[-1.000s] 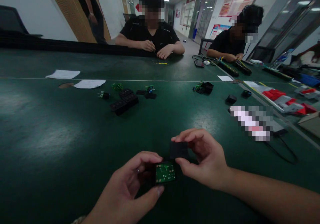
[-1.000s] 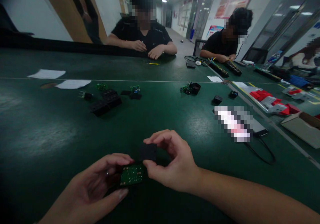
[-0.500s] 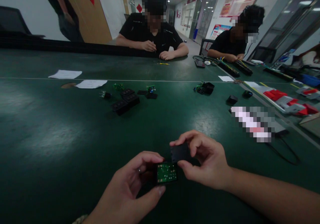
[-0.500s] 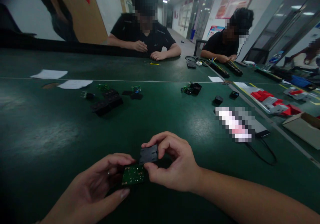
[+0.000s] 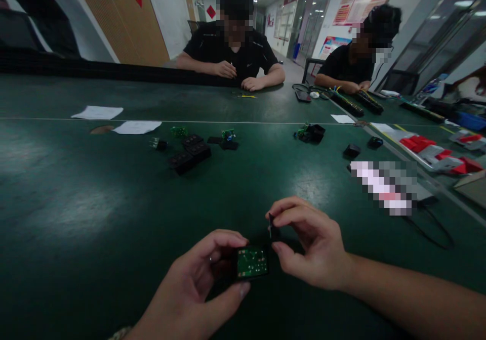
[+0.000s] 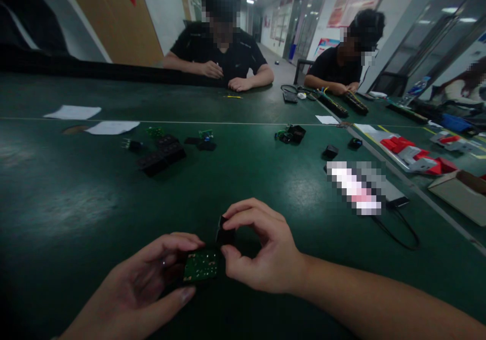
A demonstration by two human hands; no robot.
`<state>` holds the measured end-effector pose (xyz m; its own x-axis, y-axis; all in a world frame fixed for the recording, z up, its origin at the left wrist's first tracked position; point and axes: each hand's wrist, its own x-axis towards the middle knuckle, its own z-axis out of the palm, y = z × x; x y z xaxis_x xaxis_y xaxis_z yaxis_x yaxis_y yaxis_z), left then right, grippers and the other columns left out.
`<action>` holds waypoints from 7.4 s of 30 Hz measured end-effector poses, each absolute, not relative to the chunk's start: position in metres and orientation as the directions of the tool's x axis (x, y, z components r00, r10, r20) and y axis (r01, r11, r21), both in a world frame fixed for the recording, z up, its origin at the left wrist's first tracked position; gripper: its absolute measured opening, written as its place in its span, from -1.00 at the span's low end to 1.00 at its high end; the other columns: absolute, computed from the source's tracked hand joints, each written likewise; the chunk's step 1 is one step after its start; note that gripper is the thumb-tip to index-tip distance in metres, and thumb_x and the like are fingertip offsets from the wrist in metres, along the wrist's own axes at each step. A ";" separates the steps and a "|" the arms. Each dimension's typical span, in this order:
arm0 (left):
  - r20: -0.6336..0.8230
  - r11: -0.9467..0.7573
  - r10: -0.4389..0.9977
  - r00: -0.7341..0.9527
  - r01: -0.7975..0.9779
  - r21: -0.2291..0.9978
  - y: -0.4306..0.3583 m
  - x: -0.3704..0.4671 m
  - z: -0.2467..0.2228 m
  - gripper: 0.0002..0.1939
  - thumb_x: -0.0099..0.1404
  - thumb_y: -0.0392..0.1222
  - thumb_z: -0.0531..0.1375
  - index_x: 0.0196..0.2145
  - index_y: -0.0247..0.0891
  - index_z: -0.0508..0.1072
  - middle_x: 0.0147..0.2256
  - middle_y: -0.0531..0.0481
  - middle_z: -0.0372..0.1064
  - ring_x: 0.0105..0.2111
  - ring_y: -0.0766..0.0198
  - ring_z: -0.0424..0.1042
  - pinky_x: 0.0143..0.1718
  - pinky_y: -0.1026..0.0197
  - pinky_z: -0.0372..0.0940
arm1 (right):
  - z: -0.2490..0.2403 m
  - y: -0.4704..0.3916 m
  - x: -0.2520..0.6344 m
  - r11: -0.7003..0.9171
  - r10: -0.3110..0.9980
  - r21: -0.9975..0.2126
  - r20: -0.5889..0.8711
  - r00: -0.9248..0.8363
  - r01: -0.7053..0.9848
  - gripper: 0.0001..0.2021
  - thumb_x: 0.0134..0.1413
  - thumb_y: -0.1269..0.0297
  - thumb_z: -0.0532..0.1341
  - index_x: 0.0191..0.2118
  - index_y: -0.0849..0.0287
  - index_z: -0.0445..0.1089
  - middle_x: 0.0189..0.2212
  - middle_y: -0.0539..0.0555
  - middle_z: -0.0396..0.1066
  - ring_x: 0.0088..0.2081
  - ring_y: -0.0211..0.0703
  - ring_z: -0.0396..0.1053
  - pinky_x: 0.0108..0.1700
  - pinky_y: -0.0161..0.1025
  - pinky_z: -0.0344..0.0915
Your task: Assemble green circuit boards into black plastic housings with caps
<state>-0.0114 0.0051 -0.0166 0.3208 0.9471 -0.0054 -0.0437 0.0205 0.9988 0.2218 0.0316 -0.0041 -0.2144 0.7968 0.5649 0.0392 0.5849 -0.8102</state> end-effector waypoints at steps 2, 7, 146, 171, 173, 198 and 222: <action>-0.005 0.019 0.950 0.313 -0.041 0.999 0.005 -0.011 -0.016 -0.59 0.14 -0.42 0.38 -0.11 0.00 0.62 -0.11 0.04 0.60 -0.12 0.14 0.64 -0.11 0.24 0.56 | -0.005 0.030 0.222 0.589 0.793 -0.808 0.570 -0.215 0.029 -0.55 -0.04 0.60 0.38 -0.01 0.11 0.50 -0.08 0.17 0.51 -0.08 -0.01 0.54 -0.10 -0.08 0.52; -0.006 0.021 0.950 0.314 -0.044 0.999 0.007 -0.010 -0.011 -0.60 0.12 -0.45 0.38 -0.14 -0.02 0.63 -0.14 0.05 0.60 -0.17 0.17 0.64 -0.15 0.27 0.57 | -0.007 0.029 0.222 0.580 0.797 -0.815 0.562 -0.221 0.019 -0.43 -0.02 0.59 0.38 0.13 0.07 0.43 -0.10 0.14 0.54 -0.11 -0.04 0.54 -0.13 -0.13 0.52; -0.116 0.122 0.961 0.250 -0.009 0.992 0.004 -0.006 0.001 -0.67 0.11 -0.40 0.39 -0.16 -0.12 0.63 -0.11 -0.05 0.61 -0.10 0.05 0.63 -0.06 0.13 0.56 | -0.015 0.034 0.218 0.027 0.965 -0.984 0.072 -0.252 -0.177 -0.60 0.11 0.42 0.43 0.06 0.07 0.45 -0.36 -0.01 0.63 -0.30 -0.17 0.66 -0.24 -0.26 0.61; -0.151 0.156 0.955 0.256 -0.001 0.988 0.005 -0.004 0.004 -0.68 0.10 -0.37 0.40 -0.17 -0.12 0.63 -0.12 -0.06 0.61 -0.12 0.05 0.62 -0.07 0.12 0.54 | -0.016 0.035 0.219 0.213 0.947 -0.961 0.248 -0.203 -0.179 -0.53 0.09 0.54 0.39 0.09 -0.04 0.54 -0.06 0.05 0.47 -0.16 -0.24 0.60 -0.16 -0.34 0.61; -0.122 0.133 0.950 0.287 -0.017 0.991 0.006 -0.006 0.000 -0.68 0.11 -0.37 0.40 -0.16 -0.12 0.63 -0.13 -0.06 0.62 -0.14 0.05 0.63 -0.10 0.12 0.56 | -0.016 0.034 0.218 0.228 0.943 -0.958 0.261 -0.204 -0.171 -0.51 0.10 0.56 0.38 0.10 -0.05 0.54 -0.04 0.06 0.45 -0.15 -0.24 0.60 -0.15 -0.34 0.62; -0.197 0.211 0.958 0.207 -0.052 0.976 0.002 0.001 0.013 -0.65 0.04 -0.42 0.43 -0.21 -0.11 0.65 -0.15 -0.01 0.60 -0.14 0.09 0.60 -0.10 0.18 0.53 | -0.004 0.035 0.220 0.287 0.940 -0.957 0.289 -0.184 -0.039 -0.63 -0.01 0.47 0.47 -0.04 0.06 0.56 -0.26 -0.01 0.35 -0.34 -0.28 0.36 -0.31 -0.28 0.42; -0.058 0.094 0.953 0.297 -0.107 0.990 0.006 -0.010 -0.015 -0.61 0.13 -0.42 0.42 -0.10 -0.10 0.63 -0.14 -0.02 0.62 -0.15 0.11 0.65 -0.11 0.21 0.57 | -0.013 0.033 0.220 0.130 0.907 -0.967 0.205 -0.367 -0.219 -0.58 -0.08 0.54 0.49 -0.06 0.12 0.52 -0.31 -0.03 0.46 -0.33 -0.28 0.42 -0.32 -0.33 0.42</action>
<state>-0.0103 0.0056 -0.0149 0.2966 0.9532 -0.0583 -0.1067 0.0937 0.9899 0.2204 0.0330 -0.0127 -0.3675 0.9071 0.2054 -0.2186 0.1305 -0.9671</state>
